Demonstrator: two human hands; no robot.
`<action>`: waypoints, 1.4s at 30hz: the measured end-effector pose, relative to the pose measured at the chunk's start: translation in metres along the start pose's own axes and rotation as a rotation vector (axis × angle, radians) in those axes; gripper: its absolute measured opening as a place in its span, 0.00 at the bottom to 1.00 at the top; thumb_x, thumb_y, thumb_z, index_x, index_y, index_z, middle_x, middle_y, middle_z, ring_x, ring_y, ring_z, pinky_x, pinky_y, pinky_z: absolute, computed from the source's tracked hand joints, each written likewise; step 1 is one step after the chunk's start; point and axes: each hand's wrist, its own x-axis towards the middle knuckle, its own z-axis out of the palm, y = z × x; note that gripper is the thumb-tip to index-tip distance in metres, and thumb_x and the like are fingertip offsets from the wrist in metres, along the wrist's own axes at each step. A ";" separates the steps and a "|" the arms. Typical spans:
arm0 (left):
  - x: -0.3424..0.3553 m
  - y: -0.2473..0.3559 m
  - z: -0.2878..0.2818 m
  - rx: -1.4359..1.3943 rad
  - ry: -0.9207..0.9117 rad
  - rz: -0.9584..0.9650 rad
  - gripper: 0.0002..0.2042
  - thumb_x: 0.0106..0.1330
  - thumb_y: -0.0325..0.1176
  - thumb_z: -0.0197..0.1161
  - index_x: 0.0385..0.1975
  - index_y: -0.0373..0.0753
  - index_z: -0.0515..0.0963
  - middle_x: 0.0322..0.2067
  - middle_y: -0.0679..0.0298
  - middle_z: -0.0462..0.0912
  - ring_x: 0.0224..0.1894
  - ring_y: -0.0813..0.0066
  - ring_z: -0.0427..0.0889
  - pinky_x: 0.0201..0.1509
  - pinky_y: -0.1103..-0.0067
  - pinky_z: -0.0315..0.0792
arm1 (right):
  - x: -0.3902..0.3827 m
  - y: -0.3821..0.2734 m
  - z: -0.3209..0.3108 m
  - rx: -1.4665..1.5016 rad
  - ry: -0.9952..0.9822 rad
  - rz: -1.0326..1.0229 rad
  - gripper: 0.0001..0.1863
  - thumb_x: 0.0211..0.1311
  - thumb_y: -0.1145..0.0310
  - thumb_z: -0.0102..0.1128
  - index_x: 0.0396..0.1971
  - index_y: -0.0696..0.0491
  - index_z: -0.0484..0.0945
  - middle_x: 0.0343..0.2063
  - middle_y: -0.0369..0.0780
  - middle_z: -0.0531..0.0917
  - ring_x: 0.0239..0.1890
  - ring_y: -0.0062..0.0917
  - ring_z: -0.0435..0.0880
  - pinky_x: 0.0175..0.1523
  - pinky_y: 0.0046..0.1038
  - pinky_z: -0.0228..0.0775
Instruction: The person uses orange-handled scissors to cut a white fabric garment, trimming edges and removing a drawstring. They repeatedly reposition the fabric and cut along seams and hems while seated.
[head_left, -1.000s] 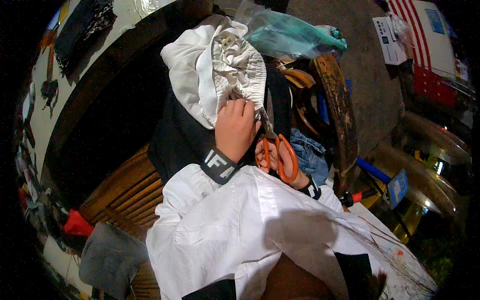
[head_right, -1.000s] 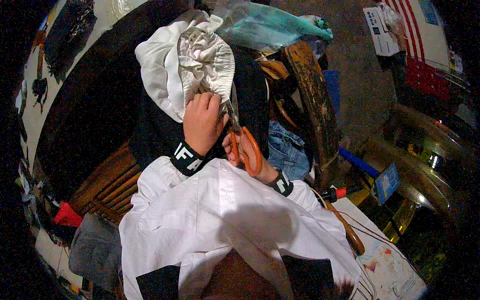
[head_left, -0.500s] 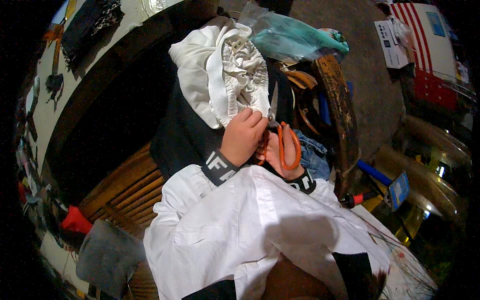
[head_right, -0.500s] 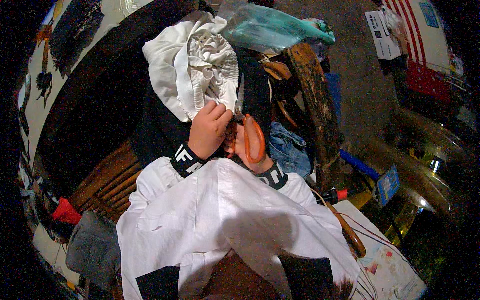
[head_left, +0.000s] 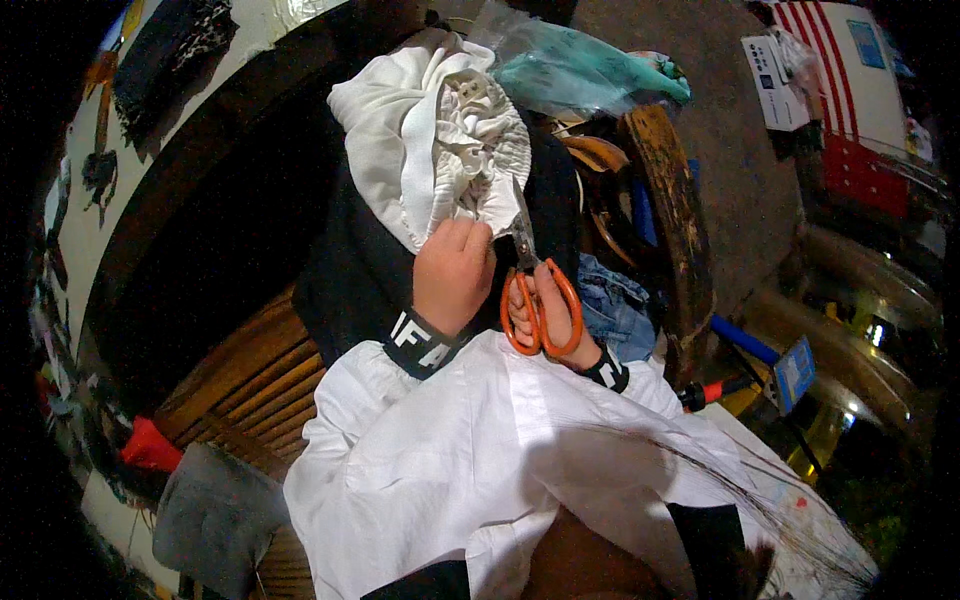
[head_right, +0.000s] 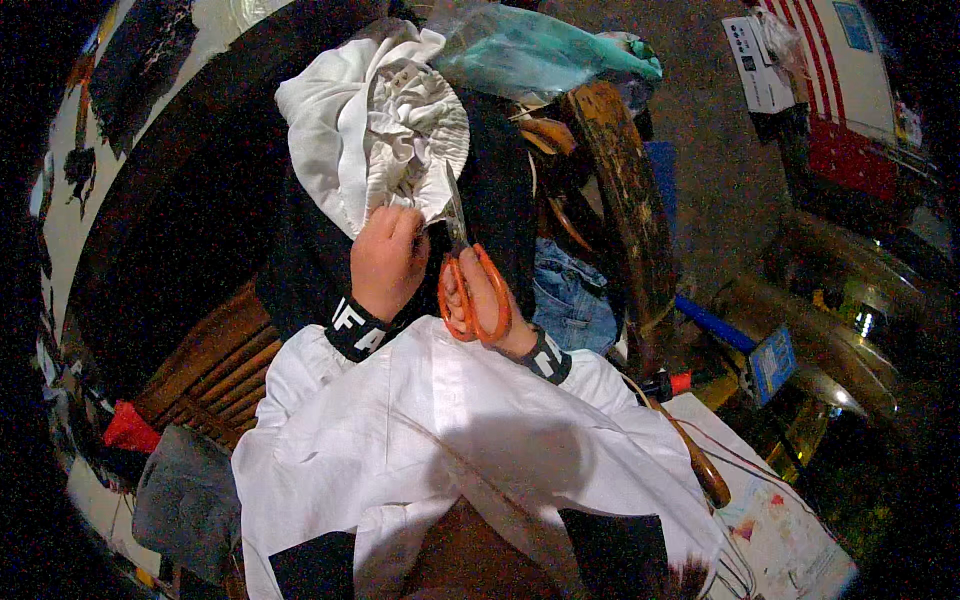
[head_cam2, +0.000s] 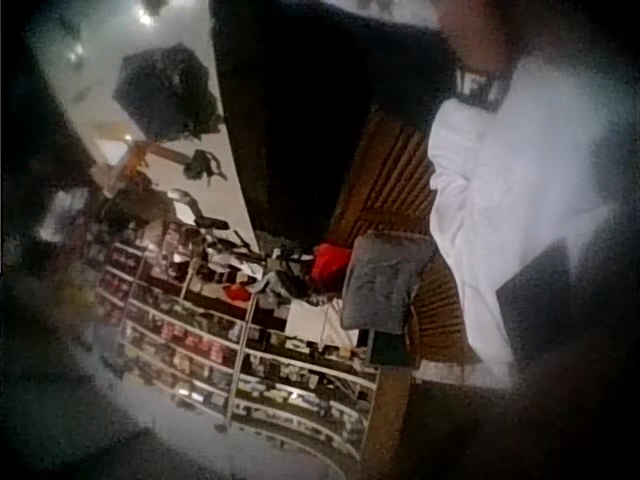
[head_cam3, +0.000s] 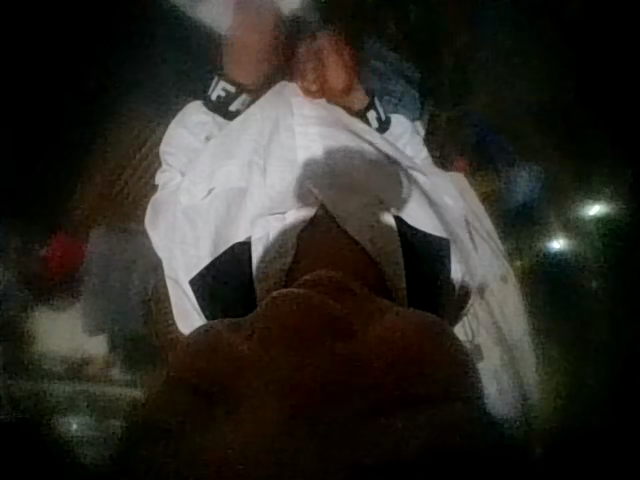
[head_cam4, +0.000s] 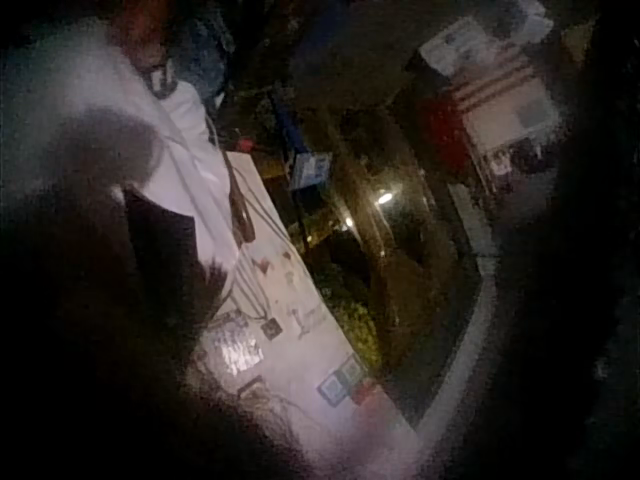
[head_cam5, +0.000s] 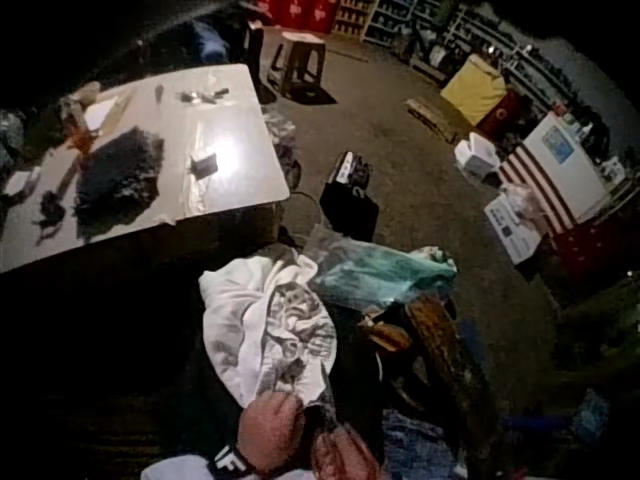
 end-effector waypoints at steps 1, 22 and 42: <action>0.004 0.004 0.000 -0.015 0.011 -0.039 0.09 0.49 0.24 0.61 0.30 0.36 0.69 0.25 0.57 0.71 0.30 0.57 0.74 0.33 0.68 0.70 | -0.002 0.001 0.001 0.004 -0.010 0.003 0.26 0.66 0.41 0.38 0.24 0.50 0.68 0.13 0.31 0.66 0.11 0.17 0.62 0.15 0.19 0.56; 0.024 0.006 -0.005 -0.010 -0.318 0.031 0.05 0.54 0.29 0.57 0.29 0.39 0.70 0.23 0.60 0.74 0.28 0.59 0.77 0.29 0.69 0.71 | -0.002 -0.003 0.011 0.617 -0.194 0.143 0.40 0.52 0.26 0.38 0.36 0.52 0.70 0.28 0.37 0.68 0.26 0.26 0.65 0.31 0.28 0.57; 0.026 0.002 0.003 -0.228 -0.094 -0.106 0.08 0.51 0.28 0.62 0.28 0.37 0.70 0.28 0.58 0.71 0.29 0.54 0.75 0.31 0.67 0.69 | -0.007 0.013 0.006 0.353 -0.212 0.004 0.35 0.57 0.30 0.38 0.35 0.53 0.66 0.24 0.36 0.66 0.23 0.25 0.66 0.27 0.25 0.59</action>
